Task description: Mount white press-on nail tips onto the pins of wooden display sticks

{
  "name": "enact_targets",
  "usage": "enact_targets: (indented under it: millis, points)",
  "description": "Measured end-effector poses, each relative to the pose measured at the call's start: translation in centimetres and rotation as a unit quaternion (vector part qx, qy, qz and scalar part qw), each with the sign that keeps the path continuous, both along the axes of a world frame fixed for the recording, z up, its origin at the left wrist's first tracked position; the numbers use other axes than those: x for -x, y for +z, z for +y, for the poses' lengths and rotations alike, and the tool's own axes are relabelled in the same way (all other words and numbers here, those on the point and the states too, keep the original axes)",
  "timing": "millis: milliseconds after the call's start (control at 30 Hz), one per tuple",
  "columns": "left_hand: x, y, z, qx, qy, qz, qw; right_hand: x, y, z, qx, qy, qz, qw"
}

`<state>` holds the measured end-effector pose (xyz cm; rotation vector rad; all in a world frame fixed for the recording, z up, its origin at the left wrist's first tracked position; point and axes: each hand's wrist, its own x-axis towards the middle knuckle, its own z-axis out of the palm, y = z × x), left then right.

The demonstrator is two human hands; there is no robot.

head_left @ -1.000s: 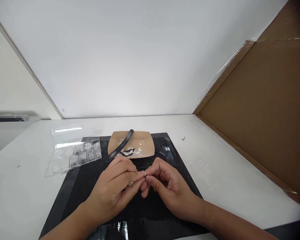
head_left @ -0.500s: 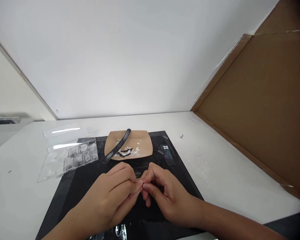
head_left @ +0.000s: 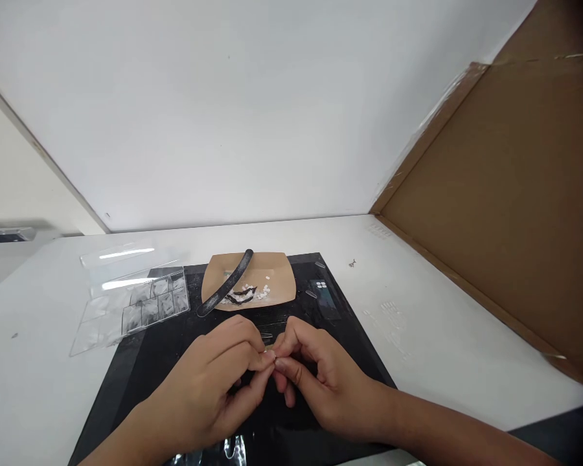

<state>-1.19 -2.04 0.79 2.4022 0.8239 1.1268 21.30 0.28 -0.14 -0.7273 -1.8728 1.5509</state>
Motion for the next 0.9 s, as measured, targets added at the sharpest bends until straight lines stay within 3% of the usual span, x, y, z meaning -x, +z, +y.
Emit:
enact_targets:
  millis: [233, 533, 700, 900]
  points:
    - [0.38, -0.51, 0.03, 0.135, 0.038, -0.059, 0.988, 0.08, 0.23, 0.25, 0.075, 0.001, 0.029, 0.997]
    - [0.03, -0.17, -0.03, 0.194, 0.051, -0.109, 0.974, 0.21, 0.73, 0.40, 0.118, 0.011, 0.058, 0.991]
    - [0.07, -0.26, -0.02, 0.252, 0.050, -0.118, 0.959, 0.26, 0.58, 0.44, 0.101, 0.006, 0.054, 0.993]
    - [0.11, 0.00, 0.11, 0.227, 0.074, -0.083, 0.967, 0.27, 0.42, 0.54, 0.050, -0.017, 0.029, 0.998]
